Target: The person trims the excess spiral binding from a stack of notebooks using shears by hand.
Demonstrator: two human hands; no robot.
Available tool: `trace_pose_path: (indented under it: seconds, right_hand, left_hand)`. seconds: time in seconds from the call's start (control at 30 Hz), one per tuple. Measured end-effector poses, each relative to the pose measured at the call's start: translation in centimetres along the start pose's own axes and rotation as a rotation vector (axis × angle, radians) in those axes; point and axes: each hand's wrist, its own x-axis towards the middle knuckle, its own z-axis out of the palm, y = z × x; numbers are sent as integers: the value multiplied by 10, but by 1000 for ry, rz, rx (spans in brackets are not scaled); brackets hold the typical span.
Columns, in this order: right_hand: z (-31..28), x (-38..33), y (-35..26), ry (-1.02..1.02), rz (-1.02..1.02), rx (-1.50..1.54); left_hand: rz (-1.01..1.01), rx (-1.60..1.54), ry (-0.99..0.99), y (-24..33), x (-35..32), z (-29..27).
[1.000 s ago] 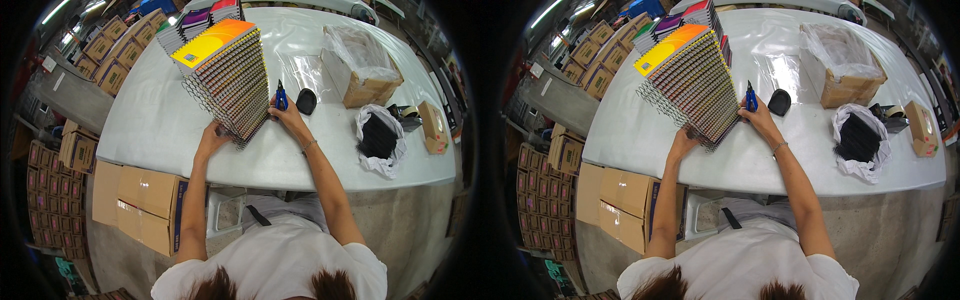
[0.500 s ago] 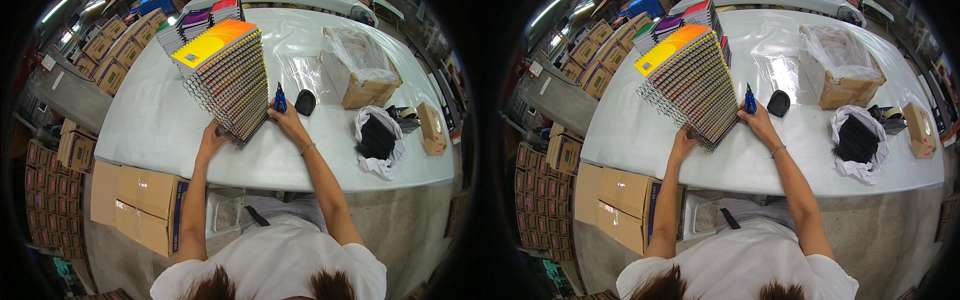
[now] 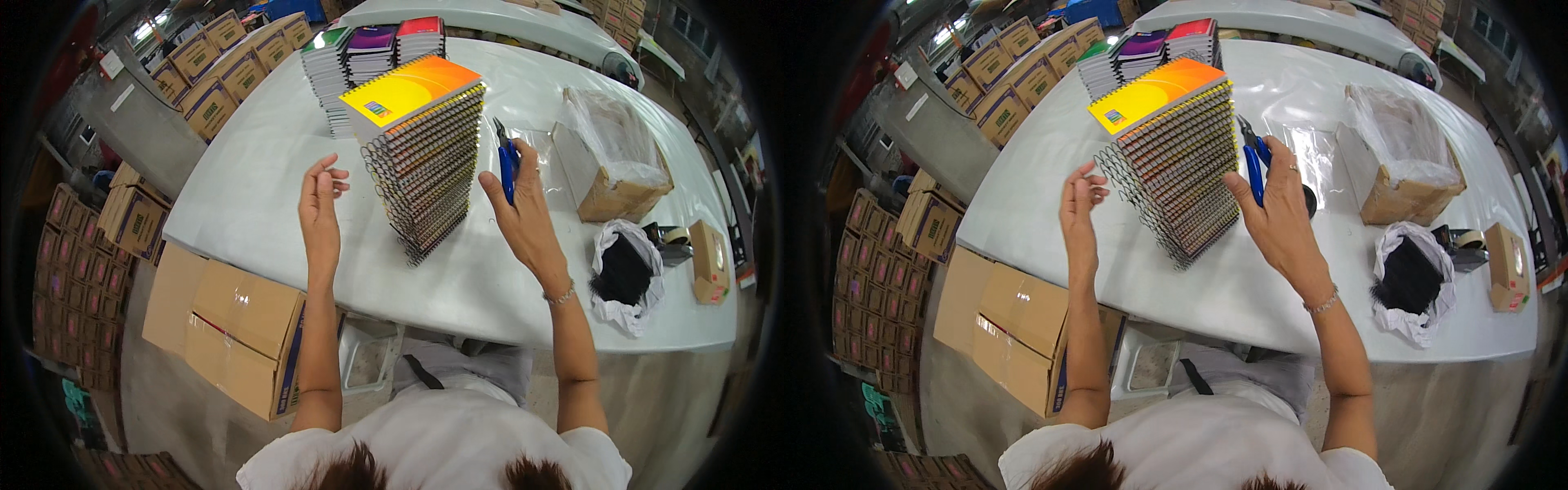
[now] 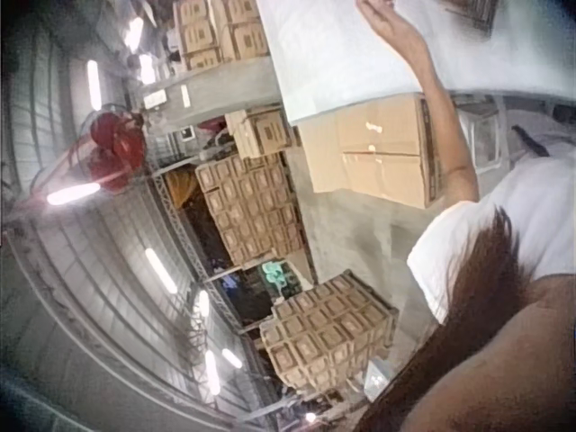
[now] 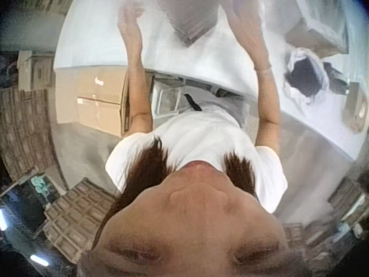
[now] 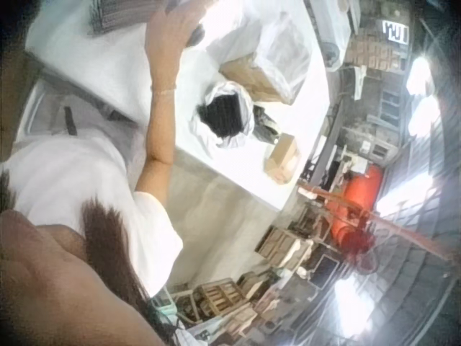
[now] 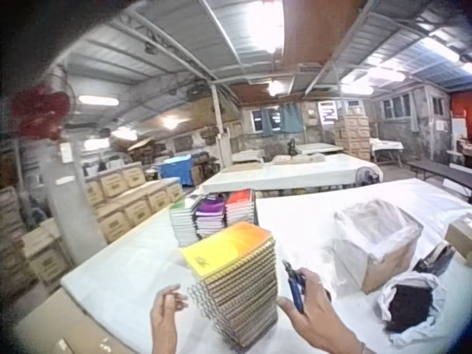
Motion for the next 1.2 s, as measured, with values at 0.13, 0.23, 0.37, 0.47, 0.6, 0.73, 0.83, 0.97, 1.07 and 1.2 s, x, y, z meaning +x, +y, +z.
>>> trace_pose_path:
  seconds: [0.13,0.23,0.37,0.47,0.6,0.73,0.83,0.97,1.07,1.2]
  right_hand:
    - [-21,5,-43,-44,-186,-108]
    - [-24,12,-59,-31,-328,-128]
    - [-17,15,-61,62,-465,-154]
    - [-14,13,-65,91,-487,-239]
    - [-14,9,-68,90,-432,-235]
    - [-15,9,-69,93,-460,-267]
    - [-15,10,-70,88,-466,-258]
    - [-20,9,-81,26,-435,-321]
    - [-17,9,-83,33,-431,-330]
    - [-14,9,-83,26,-424,-349]
  left_hand:
    - [216,-20,-35,55,-4,14]
    - [306,-15,-12,69,-7,27]
    - [378,59,17,69,-5,41]
    - [343,67,38,69,-6,47]
    - [327,51,37,72,-7,54]
    - [330,13,99,72,-6,58]
    - [327,-16,124,71,-6,60]
    - [331,-17,125,71,-5,61]
    - [324,-29,137,71,-5,61]
    - [323,-27,127,70,-6,61]
